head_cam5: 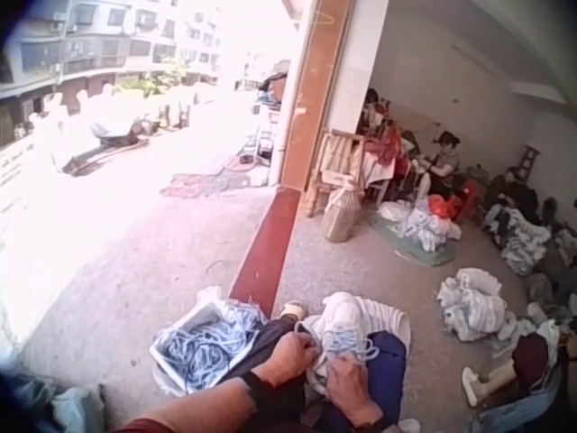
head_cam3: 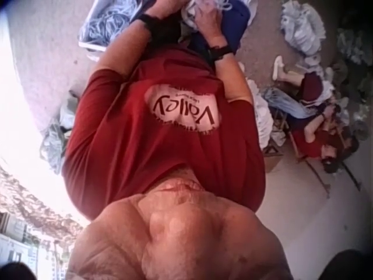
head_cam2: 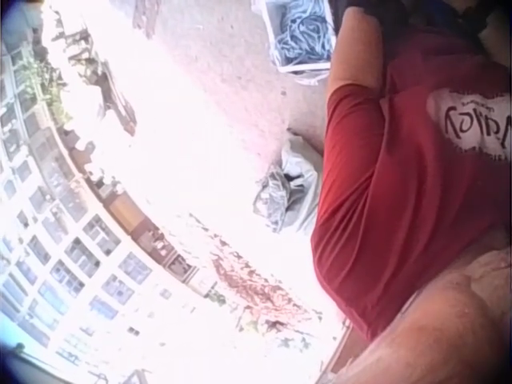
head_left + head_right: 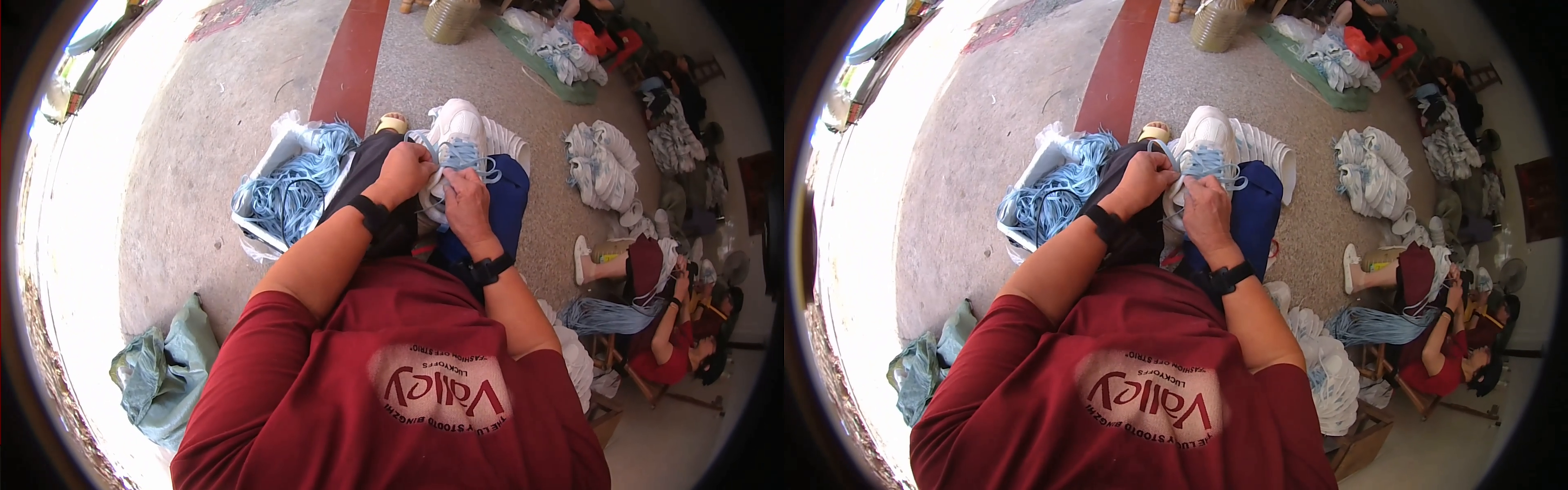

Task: Lacing a white and blue athletic shoe while sitting in a workshop area.

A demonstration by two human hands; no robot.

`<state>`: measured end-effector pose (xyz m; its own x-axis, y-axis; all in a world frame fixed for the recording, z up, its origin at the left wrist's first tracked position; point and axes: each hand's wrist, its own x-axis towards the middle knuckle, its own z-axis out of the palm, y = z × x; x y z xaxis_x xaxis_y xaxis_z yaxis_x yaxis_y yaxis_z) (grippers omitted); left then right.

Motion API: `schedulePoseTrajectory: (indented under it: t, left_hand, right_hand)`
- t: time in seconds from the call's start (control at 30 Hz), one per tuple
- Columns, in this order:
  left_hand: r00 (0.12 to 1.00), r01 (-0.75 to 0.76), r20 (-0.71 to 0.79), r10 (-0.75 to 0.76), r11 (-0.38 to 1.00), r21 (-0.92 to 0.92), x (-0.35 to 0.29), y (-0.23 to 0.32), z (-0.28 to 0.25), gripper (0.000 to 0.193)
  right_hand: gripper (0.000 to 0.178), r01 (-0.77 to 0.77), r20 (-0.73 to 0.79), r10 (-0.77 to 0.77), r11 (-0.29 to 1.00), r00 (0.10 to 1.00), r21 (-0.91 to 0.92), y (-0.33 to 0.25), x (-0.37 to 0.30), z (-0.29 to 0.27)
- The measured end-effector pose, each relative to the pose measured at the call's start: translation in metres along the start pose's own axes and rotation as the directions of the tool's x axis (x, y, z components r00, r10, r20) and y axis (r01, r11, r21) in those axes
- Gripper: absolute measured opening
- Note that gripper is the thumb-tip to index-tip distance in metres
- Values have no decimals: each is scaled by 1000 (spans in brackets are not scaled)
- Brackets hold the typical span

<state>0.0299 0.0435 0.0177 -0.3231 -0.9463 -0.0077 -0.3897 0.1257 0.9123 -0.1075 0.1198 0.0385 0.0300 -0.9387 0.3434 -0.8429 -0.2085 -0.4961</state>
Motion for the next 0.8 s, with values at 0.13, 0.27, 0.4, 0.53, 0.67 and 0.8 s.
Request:
schedulePoseTrajectory:
  t: [0.13, 0.27, 0.4, 0.53, 0.67, 0.8]
  left_hand:
    - [994, 0, -111, -2, 1000, -16, -11, 6, 4, 16]
    - [962, -195, -124, 245, 927, 319, -21, 10, 11, 17]
    - [916, -368, 35, 399, 804, 467, -28, 16, 8, 20]
    - [982, -186, 54, 181, 878, 441, -22, 15, 2, 18]
    - [969, -186, -102, 227, 933, 310, -20, -2, 3, 20]
    - [996, -53, -57, 61, 988, 145, -24, 15, -7, 34]
  right_hand:
    - [16, 21, -63, -21, 1000, 998, 5, 0, 1, 5]
    - [8, 8, -108, -15, 998, 994, -65, -1, 3, 10]
    - [7, -28, -112, 1, 971, 994, -236, -3, 10, 15]
    - [2, 74, -123, -108, 965, 987, -250, -2, 14, 17]
    - [4, 267, 134, -247, 951, 960, -158, -4, -18, -4]
    - [9, 312, 444, -266, 950, 856, -32, -1, -48, -22]
